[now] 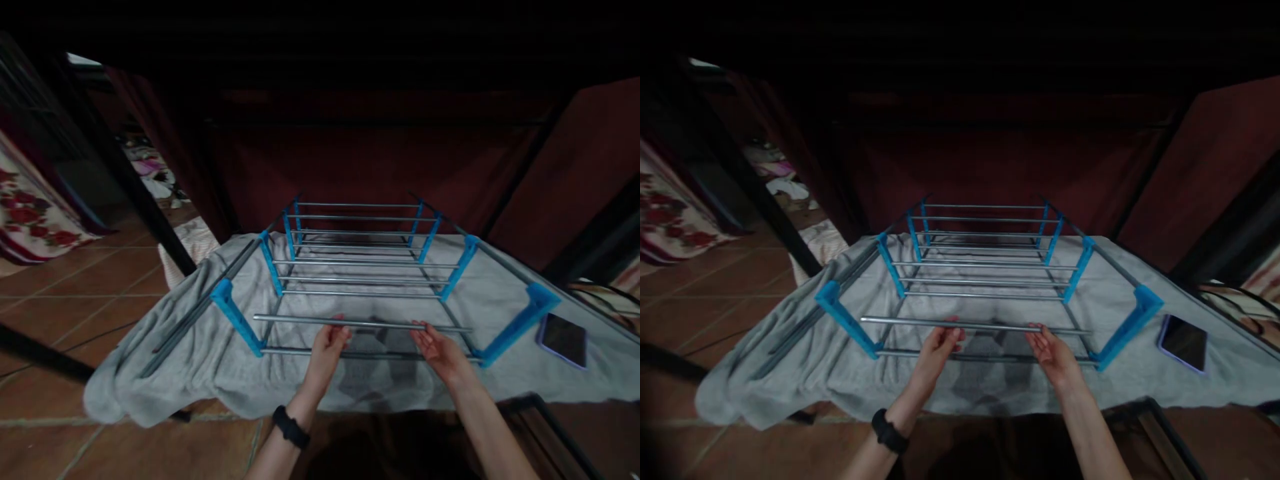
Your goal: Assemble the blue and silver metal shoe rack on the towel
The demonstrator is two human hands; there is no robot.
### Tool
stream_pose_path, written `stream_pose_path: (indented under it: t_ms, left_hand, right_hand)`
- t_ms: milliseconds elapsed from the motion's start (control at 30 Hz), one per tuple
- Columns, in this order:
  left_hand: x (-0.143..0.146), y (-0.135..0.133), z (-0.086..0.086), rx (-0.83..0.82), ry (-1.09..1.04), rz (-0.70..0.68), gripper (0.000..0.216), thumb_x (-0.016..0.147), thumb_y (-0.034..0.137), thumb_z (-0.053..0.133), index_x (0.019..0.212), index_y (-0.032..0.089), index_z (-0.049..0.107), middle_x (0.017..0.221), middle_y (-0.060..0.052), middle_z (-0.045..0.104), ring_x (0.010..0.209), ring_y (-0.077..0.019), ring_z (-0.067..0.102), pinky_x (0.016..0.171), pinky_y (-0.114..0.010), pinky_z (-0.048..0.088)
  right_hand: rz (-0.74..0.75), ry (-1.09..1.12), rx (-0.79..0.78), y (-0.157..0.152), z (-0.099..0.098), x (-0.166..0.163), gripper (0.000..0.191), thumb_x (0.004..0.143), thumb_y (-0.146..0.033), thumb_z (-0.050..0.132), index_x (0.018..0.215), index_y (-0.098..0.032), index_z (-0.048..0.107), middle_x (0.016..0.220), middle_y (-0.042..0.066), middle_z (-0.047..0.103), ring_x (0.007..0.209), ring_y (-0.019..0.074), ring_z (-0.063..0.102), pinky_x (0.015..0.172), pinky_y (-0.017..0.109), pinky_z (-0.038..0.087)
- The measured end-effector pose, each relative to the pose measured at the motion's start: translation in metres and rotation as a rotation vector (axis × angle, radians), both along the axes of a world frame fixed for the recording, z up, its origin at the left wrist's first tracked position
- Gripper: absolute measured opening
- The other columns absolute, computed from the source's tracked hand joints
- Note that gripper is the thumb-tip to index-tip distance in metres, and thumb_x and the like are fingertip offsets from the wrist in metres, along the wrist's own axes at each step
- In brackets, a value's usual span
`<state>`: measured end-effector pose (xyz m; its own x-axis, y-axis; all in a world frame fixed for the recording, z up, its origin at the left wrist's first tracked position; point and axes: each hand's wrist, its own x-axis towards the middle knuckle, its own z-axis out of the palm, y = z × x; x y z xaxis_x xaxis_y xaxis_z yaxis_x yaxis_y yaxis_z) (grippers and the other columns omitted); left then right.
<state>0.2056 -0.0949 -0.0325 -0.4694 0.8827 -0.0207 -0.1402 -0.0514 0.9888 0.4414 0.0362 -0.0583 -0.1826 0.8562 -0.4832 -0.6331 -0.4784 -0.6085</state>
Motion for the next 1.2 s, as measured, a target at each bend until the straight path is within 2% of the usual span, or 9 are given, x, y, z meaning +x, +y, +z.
stream_pose_path:
  t_ms: [133, 333, 767, 1200]
  left_hand:
    - [-0.001, 0.001, 0.007, 0.062, -0.261, 0.058, 0.048, 0.071, 0.043, 0.076, 0.110, 0.016, 0.064, 0.087, -0.005, 0.068, 0.086, -0.0195, 0.067, 0.072, -0.030, 0.052]
    - [-0.014, 0.005, 0.005, 0.099, -0.414, 0.127, 0.038, 0.069, 0.038, 0.078, 0.096, 0.014, 0.066, 0.087, -0.005, 0.065, 0.083, -0.0184, 0.068, 0.072, -0.029, 0.051]
    - [-0.013, 0.014, 0.016, 0.153, -0.345, 0.160, 0.041, 0.071, 0.043, 0.076, 0.099, 0.015, 0.064, 0.088, -0.004, 0.065, 0.083, -0.0199, 0.068, 0.072, -0.030, 0.052]
    - [-0.001, 0.011, 0.037, 0.202, -0.273, 0.090, 0.036, 0.075, 0.040, 0.074, 0.100, 0.016, 0.063, 0.088, -0.004, 0.064, 0.085, -0.0185, 0.065, 0.076, -0.032, 0.054]
  right_hand:
    - [0.006, -0.011, -0.022, 0.005, -0.001, 0.000, 0.015, 0.088, -0.006, 0.048, 0.088, -0.013, 0.061, 0.091, 0.008, 0.068, 0.087, 0.0145, 0.069, 0.079, 0.028, 0.060]
    - [0.003, -0.039, -0.028, 0.011, -0.004, 0.002, 0.017, 0.086, -0.004, 0.048, 0.089, -0.013, 0.062, 0.095, 0.008, 0.067, 0.090, 0.0154, 0.069, 0.080, 0.029, 0.060]
    - [0.061, -0.097, -0.040, 0.014, -0.002, 0.001, 0.022, 0.084, -0.001, 0.047, 0.090, -0.015, 0.061, 0.096, 0.009, 0.069, 0.087, 0.0171, 0.070, 0.075, 0.028, 0.061]
    - [0.168, -0.069, -0.046, 0.007, -0.006, -0.008, 0.011, 0.087, -0.014, 0.053, 0.089, -0.020, 0.063, 0.099, 0.008, 0.069, 0.096, 0.0175, 0.068, 0.082, 0.029, 0.060]
